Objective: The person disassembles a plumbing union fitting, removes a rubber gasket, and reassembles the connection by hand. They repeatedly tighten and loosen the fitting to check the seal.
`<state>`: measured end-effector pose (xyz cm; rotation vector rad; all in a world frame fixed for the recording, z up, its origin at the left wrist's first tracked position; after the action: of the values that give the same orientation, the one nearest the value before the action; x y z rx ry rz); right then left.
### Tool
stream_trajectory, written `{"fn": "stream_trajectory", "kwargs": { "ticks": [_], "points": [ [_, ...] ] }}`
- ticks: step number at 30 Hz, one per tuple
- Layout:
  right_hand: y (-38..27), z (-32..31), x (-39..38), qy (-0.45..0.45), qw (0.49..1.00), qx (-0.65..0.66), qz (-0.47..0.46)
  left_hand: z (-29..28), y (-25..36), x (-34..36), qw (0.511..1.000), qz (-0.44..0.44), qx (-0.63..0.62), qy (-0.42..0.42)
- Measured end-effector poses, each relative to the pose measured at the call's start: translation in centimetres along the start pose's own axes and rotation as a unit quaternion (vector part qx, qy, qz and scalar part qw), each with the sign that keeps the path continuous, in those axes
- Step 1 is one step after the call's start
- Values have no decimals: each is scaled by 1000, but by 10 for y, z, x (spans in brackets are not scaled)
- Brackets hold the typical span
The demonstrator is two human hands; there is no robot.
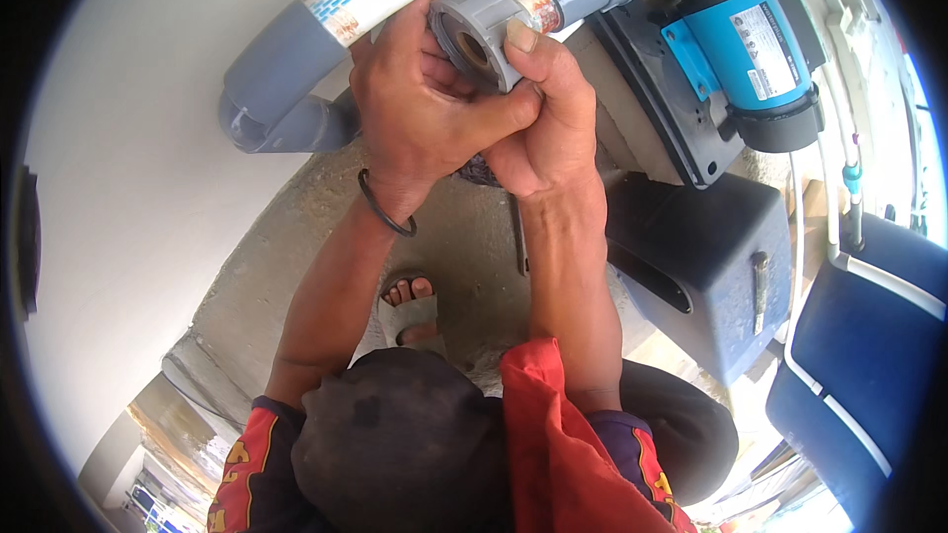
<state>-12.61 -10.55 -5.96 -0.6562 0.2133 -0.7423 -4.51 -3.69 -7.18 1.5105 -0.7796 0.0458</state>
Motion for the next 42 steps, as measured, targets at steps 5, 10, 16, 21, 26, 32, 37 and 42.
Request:
{"fn": "stream_trajectory", "kwargs": {
  "ticks": [5, 10, 16, 21, 26, 32, 37, 42],
  "points": [
    [-9, 15, -4, 45, 993, -97, 41, -1, 9, -2, 999, -9, 19, 30],
    [-14, 17, -6, 29, 987, -146, 53, -2, 13, -15, 990, -134, 20, -25],
    [7, -7, -7, -47, 999, 7, 16, -14, 8, -11, 993, -86, -2, -77],
    [16, -10, 4, -35, 999, -17, -36, -15, 1, -6, 997, -40, 1, -65],
    [-6, 17, -8, -35, 978, -205, 31, -15, 9, -12, 997, -38, 60, 8],
    [-10, 25, -14, 22, 977, -206, 45, -9, 16, -25, 984, -161, -75, 4],
    [-8, 12, -21, 83, 990, -101, 61, -5, -3, -24, 992, -11, -114, 51],
    [1, 9, -28, 58, 988, -146, 8, -17, -5, -27, 997, -48, -41, -37]
  ]
}}
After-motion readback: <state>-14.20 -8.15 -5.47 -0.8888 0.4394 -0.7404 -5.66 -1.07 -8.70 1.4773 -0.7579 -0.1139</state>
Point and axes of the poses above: each hand's wrist, its own x-axis towards the middle knuckle, its own z-axis out of the palm, y = z × x, the point moved 2 cm from there along x, towards the middle knuckle, and after that the axes turned 11 degrees about -z, right-handed, at the moved point
